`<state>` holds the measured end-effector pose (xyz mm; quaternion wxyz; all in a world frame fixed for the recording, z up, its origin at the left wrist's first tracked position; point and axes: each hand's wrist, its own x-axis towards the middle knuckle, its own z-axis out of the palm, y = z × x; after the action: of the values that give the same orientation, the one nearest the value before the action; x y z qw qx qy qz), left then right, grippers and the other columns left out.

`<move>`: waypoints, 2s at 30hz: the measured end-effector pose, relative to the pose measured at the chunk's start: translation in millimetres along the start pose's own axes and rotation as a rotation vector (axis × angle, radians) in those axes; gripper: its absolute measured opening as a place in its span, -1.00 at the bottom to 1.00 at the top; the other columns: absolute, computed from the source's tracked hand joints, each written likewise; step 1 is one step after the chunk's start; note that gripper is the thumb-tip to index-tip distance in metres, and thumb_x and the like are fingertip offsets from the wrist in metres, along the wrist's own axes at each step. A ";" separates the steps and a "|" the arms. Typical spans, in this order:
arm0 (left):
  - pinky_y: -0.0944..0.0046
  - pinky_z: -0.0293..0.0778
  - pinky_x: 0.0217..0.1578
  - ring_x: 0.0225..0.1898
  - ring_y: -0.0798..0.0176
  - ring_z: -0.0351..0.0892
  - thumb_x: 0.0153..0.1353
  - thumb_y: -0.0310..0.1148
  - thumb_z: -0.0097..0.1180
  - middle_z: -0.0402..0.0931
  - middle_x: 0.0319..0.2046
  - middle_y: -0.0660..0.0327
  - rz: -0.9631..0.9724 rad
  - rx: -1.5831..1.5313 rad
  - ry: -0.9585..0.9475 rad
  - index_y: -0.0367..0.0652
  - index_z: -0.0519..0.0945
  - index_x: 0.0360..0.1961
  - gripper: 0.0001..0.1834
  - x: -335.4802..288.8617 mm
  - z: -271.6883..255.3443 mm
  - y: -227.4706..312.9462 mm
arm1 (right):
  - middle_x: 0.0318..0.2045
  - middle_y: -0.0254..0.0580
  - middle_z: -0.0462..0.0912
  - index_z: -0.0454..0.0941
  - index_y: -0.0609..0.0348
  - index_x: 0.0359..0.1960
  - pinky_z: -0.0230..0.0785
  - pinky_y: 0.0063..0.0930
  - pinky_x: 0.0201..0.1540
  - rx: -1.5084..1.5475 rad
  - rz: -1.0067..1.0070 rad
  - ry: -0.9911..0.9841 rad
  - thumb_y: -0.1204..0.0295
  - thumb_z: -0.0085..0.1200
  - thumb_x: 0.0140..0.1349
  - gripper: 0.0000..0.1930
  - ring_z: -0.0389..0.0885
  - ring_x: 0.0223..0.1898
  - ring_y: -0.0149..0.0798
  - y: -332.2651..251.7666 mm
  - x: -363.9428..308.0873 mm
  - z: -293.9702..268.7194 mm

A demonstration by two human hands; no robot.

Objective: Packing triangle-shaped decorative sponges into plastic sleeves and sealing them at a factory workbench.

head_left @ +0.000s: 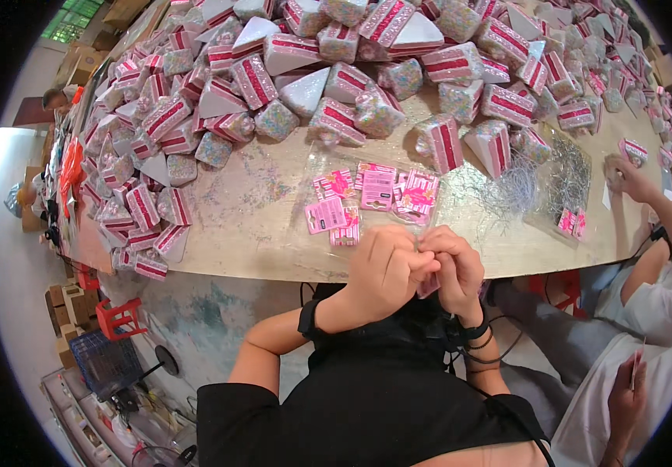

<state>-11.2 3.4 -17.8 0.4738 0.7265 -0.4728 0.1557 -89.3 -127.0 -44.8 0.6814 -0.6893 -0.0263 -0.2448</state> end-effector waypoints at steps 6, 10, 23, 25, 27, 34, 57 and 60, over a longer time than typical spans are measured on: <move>0.20 0.41 -0.27 -0.26 0.15 0.52 0.07 -0.29 0.32 0.42 -0.35 0.25 0.148 0.010 -0.136 -0.10 0.53 -0.25 -0.74 2.0 -26.6 -22.4 | -0.52 -0.16 0.43 0.52 0.26 -0.28 0.21 -0.29 -0.30 -0.232 -0.070 -0.170 0.66 0.04 0.11 -0.86 0.35 -0.46 -0.11 -6.2 11.3 1.4; 0.26 0.40 -0.32 -0.26 0.20 0.54 0.00 -0.24 0.36 0.49 -0.31 0.29 0.303 -0.102 -0.341 -0.10 0.54 -0.33 -0.71 28.8 -52.4 -33.3 | -0.54 -0.20 0.42 0.52 0.22 -0.33 0.23 -0.29 -0.34 -0.172 -0.068 -0.483 0.66 0.05 0.07 -0.87 0.37 -0.46 -0.10 -13.0 20.6 -8.8; 0.34 0.28 -0.44 -0.48 0.29 0.43 0.23 -0.36 0.19 0.40 -0.50 0.25 -0.036 -0.276 -0.559 -0.14 0.42 -0.41 -0.81 36.6 -39.6 -24.9 | -0.51 -0.14 0.56 0.58 0.25 -0.23 0.31 -0.39 -0.59 -0.579 -0.025 -0.110 0.62 0.23 0.04 -0.78 0.52 -0.60 -0.16 -40.4 2.5 -1.3; 0.40 0.24 -0.46 -0.46 0.40 0.43 0.32 -0.40 0.16 0.40 -0.49 0.27 -0.539 -0.608 -0.649 -0.17 0.41 -0.35 -0.82 35.2 -37.4 -10.2 | -0.43 -0.12 0.62 0.59 0.26 -0.13 0.35 -0.44 -0.56 -0.628 -0.096 0.007 0.64 0.26 0.06 -0.71 0.57 -0.58 -0.18 -40.8 5.2 0.4; 0.44 0.21 -0.48 -0.46 0.50 0.32 0.38 -0.39 0.08 0.36 -0.49 0.32 -0.789 -0.767 -0.659 -0.18 0.37 -0.35 -0.81 39.8 -31.3 -7.9 | -0.45 -0.13 0.62 0.59 0.26 -0.14 0.34 -0.45 -0.56 -0.545 -0.022 -0.053 0.65 0.24 0.10 -0.74 0.58 -0.58 -0.21 -40.8 11.6 -9.3; 0.39 0.21 -0.51 -0.48 0.56 0.23 0.42 -0.20 0.04 0.32 -0.54 0.36 -1.211 -0.881 -0.803 -0.23 0.41 -0.36 -0.69 44.1 -2.4 -13.2 | -0.61 -0.18 0.57 0.60 0.30 -0.28 0.26 -0.55 -0.60 -0.398 0.241 -0.149 0.64 0.21 0.15 -0.89 0.52 -0.64 -0.40 -40.7 14.6 -40.7; 0.26 0.43 -0.19 -0.20 0.24 0.48 0.10 -0.21 0.36 0.43 -0.22 0.14 -0.309 -0.130 -0.658 -0.22 0.36 -0.02 -0.46 157.4 9.0 -90.6 | -0.58 -0.32 0.48 0.46 0.26 -0.46 0.42 -0.50 -0.31 -0.179 0.079 0.405 0.67 0.03 0.03 -0.94 0.56 -0.45 -0.42 -28.9 34.2 -52.7; 0.35 0.40 -0.44 -0.40 0.37 0.47 0.21 -0.04 0.27 0.44 -0.35 0.17 -0.663 -0.575 -0.496 -0.26 0.36 -0.20 -0.49 126.1 -15.4 -49.7 | -0.64 -0.30 0.44 0.43 0.23 -0.48 0.48 -0.11 -0.02 -0.448 -0.195 0.269 0.67 0.02 -0.05 -0.90 0.70 -0.32 -0.19 -47.6 50.0 -46.1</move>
<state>97.3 -46.6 48.0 0.5520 0.6929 -0.3387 -0.3169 -76.9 -182.4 15.8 0.4827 -0.7782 0.0532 -0.3983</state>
